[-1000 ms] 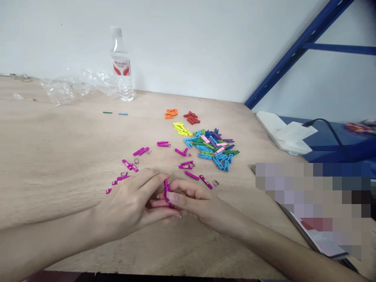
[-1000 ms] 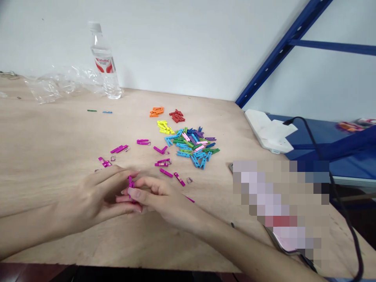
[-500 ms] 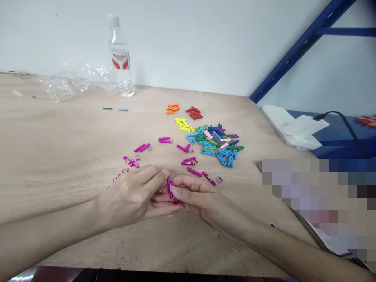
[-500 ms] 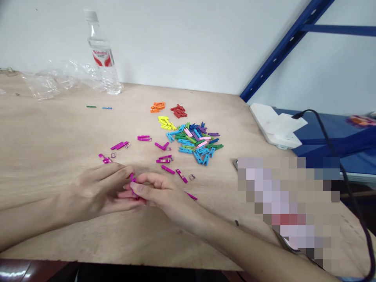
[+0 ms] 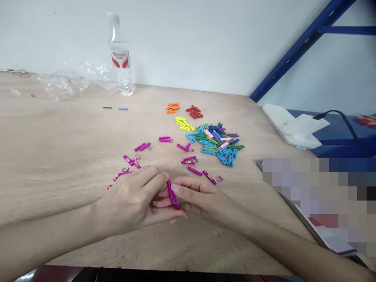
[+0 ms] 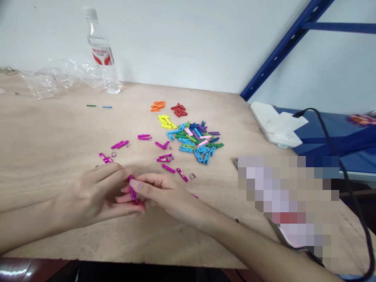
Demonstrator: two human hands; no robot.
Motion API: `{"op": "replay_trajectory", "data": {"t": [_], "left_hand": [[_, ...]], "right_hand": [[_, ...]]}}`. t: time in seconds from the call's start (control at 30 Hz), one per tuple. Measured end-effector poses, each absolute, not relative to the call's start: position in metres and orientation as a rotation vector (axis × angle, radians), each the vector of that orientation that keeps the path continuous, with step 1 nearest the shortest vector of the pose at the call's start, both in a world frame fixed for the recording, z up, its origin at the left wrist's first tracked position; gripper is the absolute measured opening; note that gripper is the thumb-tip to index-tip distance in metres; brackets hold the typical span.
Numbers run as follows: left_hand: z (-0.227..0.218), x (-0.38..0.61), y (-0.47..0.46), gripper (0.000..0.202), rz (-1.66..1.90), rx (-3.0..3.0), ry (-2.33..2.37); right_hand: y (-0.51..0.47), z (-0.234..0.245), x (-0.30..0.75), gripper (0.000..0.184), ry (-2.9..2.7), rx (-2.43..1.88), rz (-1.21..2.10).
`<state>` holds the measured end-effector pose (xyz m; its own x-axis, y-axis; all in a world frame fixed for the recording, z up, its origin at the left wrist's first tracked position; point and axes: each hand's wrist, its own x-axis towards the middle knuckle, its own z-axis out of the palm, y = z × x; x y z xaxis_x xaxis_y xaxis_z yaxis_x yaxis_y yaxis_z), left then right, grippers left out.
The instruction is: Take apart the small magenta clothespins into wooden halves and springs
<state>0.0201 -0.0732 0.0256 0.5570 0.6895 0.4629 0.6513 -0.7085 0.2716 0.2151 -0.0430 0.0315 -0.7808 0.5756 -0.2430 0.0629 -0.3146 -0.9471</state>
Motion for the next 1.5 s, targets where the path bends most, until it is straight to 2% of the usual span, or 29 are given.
{"op": "replay_trajectory", "data": {"t": [0.13,0.27,0.37,0.43,0.53,0.63,0.9,1.07,1.37,1.5], "left_hand": [[0.028,0.019,-0.073,0.043,0.812,2.591,1.205],[0.030,0.012,-0.072,0.026,0.767,2.536,1.121],[0.033,0.008,-0.072,0.024,0.782,2.521,1.098],[0.035,0.009,-0.072,0.025,0.829,2.463,1.164],[0.037,0.012,-0.072,0.027,0.863,2.375,1.254],[0.036,0.014,-0.074,0.028,0.848,2.318,1.287],[0.030,0.018,-0.075,0.036,0.743,2.107,1.318],[0.029,0.019,-0.071,0.041,0.743,2.005,1.314],[0.031,0.020,-0.072,0.040,0.722,2.008,1.325],[0.030,0.022,-0.075,0.041,0.727,1.964,1.374]], "right_hand": [[-0.044,0.037,0.213,0.021,-1.690,-0.872,2.046],[-0.045,0.037,0.213,0.025,-1.641,-0.818,2.131],[-0.047,0.038,0.215,0.032,-1.637,-0.826,2.173],[-0.048,0.040,0.218,0.029,-1.769,-0.862,2.048],[-0.050,0.045,0.223,0.025,-2.106,-0.943,1.642],[-0.051,0.050,0.226,0.030,-2.289,-0.955,1.433],[-0.050,0.058,0.230,0.043,-2.415,-0.874,1.566],[-0.051,0.053,0.231,0.047,-2.427,-0.901,1.493],[-0.049,0.058,0.228,0.037,-2.431,-0.935,1.423],[-0.049,0.058,0.224,0.040,-2.372,-0.955,1.467]]}}
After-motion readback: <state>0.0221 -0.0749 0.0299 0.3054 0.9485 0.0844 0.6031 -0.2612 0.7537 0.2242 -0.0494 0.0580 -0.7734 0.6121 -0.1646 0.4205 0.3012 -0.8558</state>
